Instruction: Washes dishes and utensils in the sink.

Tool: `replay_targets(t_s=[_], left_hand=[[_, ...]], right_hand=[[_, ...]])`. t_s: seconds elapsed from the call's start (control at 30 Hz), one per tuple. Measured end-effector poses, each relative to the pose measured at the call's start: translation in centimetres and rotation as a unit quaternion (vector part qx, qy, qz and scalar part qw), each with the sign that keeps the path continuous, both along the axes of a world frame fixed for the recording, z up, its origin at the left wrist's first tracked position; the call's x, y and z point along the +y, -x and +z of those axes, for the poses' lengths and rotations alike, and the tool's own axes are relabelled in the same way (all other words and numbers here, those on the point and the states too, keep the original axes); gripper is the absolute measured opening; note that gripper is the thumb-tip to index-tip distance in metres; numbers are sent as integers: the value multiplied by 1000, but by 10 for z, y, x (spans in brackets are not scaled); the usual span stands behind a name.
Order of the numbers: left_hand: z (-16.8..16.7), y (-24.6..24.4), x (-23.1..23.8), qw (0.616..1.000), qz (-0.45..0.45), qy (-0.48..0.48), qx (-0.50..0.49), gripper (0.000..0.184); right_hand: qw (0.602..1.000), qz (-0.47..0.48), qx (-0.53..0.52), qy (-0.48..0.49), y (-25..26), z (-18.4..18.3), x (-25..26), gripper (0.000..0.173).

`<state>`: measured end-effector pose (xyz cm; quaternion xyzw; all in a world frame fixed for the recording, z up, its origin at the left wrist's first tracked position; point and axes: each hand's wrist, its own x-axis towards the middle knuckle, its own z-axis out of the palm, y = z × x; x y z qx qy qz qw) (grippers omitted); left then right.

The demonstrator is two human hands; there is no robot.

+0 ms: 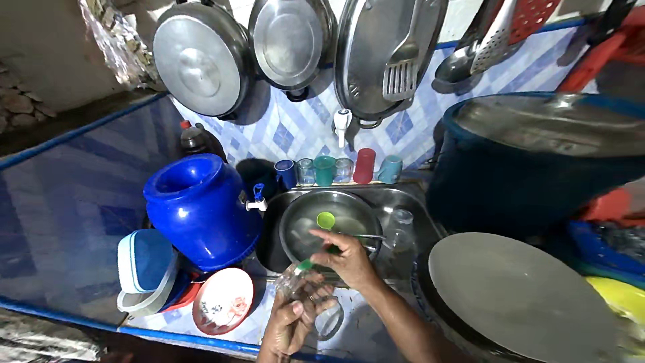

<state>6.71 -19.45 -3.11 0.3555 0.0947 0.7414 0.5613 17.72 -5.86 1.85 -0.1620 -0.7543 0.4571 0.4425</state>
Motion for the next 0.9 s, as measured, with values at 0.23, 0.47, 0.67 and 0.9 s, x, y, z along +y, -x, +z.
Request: replay_targets(t_s=[0.23,0.47,0.67,0.9], left_hand=[[-1,3,4,994,-88,-54,-21,46],[6,2,0,939,240,153,193,83],[0,18,-3,663,472,155,561,72],[0,24,-6,518,497,138,683,58]], right_hand=[[1000,15,6,8,1,5,-7,46],[999,-14,-33,-22,-7,10,-16,49],[937,-92,-333,48,-48,20,21,30],[834,85,-540,-76,-44,57,-14,38]])
